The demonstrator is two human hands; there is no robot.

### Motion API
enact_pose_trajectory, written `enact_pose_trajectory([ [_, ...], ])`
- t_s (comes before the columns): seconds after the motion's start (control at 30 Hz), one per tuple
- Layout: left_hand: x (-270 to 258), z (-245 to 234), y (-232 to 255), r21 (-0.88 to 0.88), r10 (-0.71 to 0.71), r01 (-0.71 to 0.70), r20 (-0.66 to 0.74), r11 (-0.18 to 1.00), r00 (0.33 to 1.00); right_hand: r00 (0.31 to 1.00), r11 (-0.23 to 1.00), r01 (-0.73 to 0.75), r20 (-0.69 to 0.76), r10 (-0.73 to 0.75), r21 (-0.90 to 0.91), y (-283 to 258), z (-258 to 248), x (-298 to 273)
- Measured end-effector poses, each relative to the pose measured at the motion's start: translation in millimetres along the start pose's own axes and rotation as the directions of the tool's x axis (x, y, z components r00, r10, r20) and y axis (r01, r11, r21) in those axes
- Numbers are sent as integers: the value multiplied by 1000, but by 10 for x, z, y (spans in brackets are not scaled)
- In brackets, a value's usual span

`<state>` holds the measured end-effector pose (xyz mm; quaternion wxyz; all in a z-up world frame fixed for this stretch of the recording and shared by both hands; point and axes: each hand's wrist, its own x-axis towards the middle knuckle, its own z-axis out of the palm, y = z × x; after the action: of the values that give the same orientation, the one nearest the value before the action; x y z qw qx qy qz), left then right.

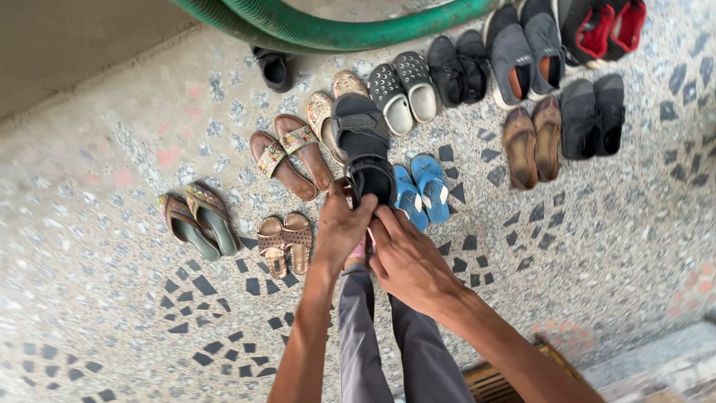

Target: The person organizes a collection of footwear by picking up individual pairs from a tiled floor and placing them onto a wooden shoe rack. The person handles various types of shoes, including sandals, flip-flops, and sneakers, arranging them one by one into the rack's slots.

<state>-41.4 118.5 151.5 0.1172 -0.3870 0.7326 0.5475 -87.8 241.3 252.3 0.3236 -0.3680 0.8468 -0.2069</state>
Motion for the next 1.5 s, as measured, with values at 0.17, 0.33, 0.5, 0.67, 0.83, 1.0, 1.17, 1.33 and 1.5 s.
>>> enact_pose_trajectory([
  [0.17,-399,36,468,43,-155,150,149,988,977,987,984,-154,59,149,92,-44,-202,-502],
  [0.33,-813,176,1010,-2,-149,152,203,988,968,964,989,-149,-221,146,6,-115,-399,-1015],
  [0.5,-1178,461,1204,42,117,-130,226,991,967,841,947,-310,-440,315,85,-212,-553,-1488],
  [0.67,-1490,721,1312,80,276,-307,268,948,923,427,685,-308,-547,720,660,-126,-575,-1887],
  [0.83,-1967,989,1617,209,2,-92,393,974,919,309,413,-233,-336,890,880,235,-455,-2224],
  [1.0,-2474,1393,1561,250,190,-341,481,906,856,256,235,-183,-185,949,955,435,-194,-2807],
  [1.17,-3063,1943,1394,186,334,-522,583,832,740,176,51,-159,-22,984,986,585,33,-3689],
  [1.33,-3915,2572,1394,188,255,-537,721,822,644,-1,32,-16,-32,1000,999,702,356,-4620],
  [1.5,-4797,3325,1272,108,323,-690,825,716,464,-196,158,270,-107,975,950,822,775,-5596],
])
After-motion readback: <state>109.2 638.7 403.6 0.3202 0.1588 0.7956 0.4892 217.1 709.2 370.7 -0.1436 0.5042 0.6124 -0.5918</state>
